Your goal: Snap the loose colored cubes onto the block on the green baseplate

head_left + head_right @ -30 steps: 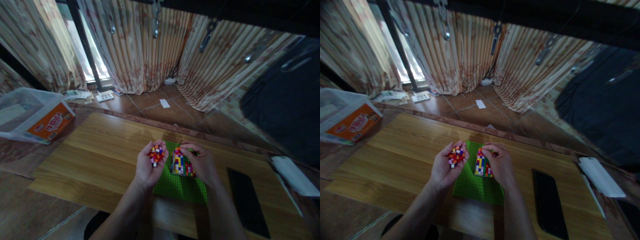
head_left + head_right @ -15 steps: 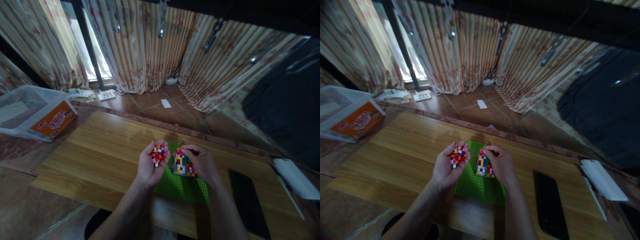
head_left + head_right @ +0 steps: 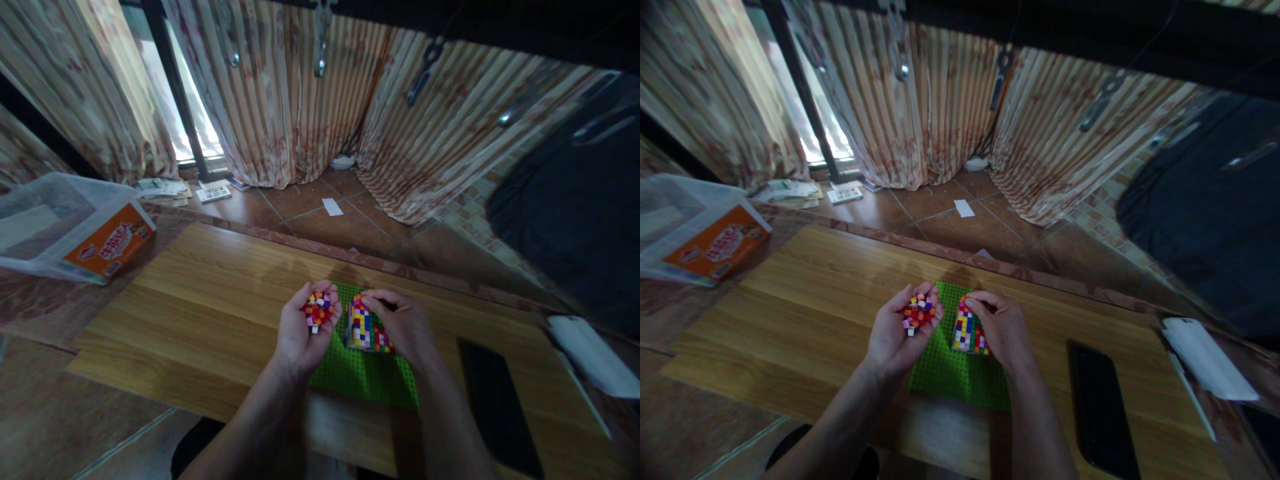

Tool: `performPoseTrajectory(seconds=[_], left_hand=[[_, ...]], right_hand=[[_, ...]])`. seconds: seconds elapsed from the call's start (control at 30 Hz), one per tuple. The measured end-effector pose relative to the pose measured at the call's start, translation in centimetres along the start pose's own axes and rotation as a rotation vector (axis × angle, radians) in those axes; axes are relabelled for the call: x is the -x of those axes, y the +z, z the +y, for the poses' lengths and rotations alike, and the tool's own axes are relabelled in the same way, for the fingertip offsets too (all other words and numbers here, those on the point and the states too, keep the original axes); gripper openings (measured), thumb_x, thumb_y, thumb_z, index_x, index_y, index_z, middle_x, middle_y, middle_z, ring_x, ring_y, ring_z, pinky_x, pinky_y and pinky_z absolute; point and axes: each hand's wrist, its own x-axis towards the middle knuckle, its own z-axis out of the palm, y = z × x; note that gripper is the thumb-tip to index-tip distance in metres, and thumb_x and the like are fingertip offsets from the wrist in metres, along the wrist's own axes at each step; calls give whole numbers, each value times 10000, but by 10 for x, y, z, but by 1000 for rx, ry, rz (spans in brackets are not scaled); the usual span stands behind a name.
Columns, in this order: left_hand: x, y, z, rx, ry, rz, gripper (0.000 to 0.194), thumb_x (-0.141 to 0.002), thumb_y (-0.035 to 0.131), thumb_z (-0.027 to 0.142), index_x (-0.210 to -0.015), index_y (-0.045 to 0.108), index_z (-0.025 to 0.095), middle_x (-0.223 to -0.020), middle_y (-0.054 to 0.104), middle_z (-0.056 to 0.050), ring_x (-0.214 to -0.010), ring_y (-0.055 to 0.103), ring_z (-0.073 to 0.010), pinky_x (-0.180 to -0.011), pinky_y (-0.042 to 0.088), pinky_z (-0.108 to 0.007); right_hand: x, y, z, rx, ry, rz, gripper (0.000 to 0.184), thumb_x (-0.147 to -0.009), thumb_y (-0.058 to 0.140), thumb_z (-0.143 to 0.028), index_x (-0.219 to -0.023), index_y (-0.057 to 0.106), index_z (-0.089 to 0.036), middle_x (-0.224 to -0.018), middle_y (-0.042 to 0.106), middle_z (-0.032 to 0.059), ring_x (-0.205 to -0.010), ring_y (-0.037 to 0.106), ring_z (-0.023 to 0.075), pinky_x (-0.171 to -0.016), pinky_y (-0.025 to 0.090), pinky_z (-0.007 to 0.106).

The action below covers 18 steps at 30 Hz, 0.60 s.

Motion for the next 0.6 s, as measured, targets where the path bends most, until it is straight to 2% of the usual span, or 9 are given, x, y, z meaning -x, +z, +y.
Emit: performPoseTrajectory(seconds=[0.13, 0.27, 0.33, 0.4, 0.47, 0.53, 0.6], left_hand=[[0, 0, -1, -1, -7, -20, 278, -924, 501, 207, -762, 684, 75, -772, 677, -117, -688, 647, -144, -679, 547, -265], [1, 0, -1, 17, -5, -48, 305, -935, 492, 241, -784, 692, 68, -793, 686, -122, -710, 654, -149, -697, 549, -268], [1, -1, 0, 20, -6, -72, 312, -937, 491, 258, -802, 697, 66, -810, 691, -127, -729, 659, -154, -721, 551, -275], [2, -1, 0, 19, -11, -99, 317, -938, 489, 272, -818, 701, 69, -827, 696, -129, -752, 662, -159, -746, 550, -279], [2, -2, 0, 17, -14, -117, 320, -939, 486, 279, -824, 701, 73, -835, 698, -127, -769, 664, -161, -759, 546, -275], [3, -2, 0, 12, -13, -131, 325, -942, 477, 282, -829, 699, 74, -842, 696, -124, -775, 664, -161, -761, 542, -272], [3, -2, 0, 0, -5, -143, 338, -950, 462, 286, -835, 697, 72, -849, 693, -123, -773, 664, -162, -759, 540, -276]], right_hand=[[2, -3, 2, -3, 5, -1, 278, -751, 733, -455, -921, 780, -240, -949, 781, 53, -854, 713, 235, -791, 562, 396], [8, -9, -8, 44, -173, 174, 208, -798, 708, -396, -936, 769, -252, -1008, 760, 45, -955, 690, 230, -900, 526, 420], [14, -10, -18, 4, -236, 228, 147, -819, 701, -367, -886, 766, -253, -952, 754, 34, -919, 688, 216, -877, 527, 400], [22, -7, -29, -43, -255, 148, 99, -820, 715, -337, -877, 762, -270, -907, 750, 15, -855, 688, 196, -798, 538, 355], [31, -1, -40, -26, -276, -18, 72, -833, 710, -298, -884, 760, -290, -887, 750, -4, -813, 685, 175, -745, 536, 317], [38, 8, -48, -5, -315, -166, 76, -847, 697, -273, -893, 754, -295, -880, 746, -12, -804, 681, 163, -731, 532, 302], [42, 16, -51, 12, -342, -243, 87, -861, 682, -253, -907, 745, -290, -887, 743, -13, -817, 681, 157, -757, 530, 304]])
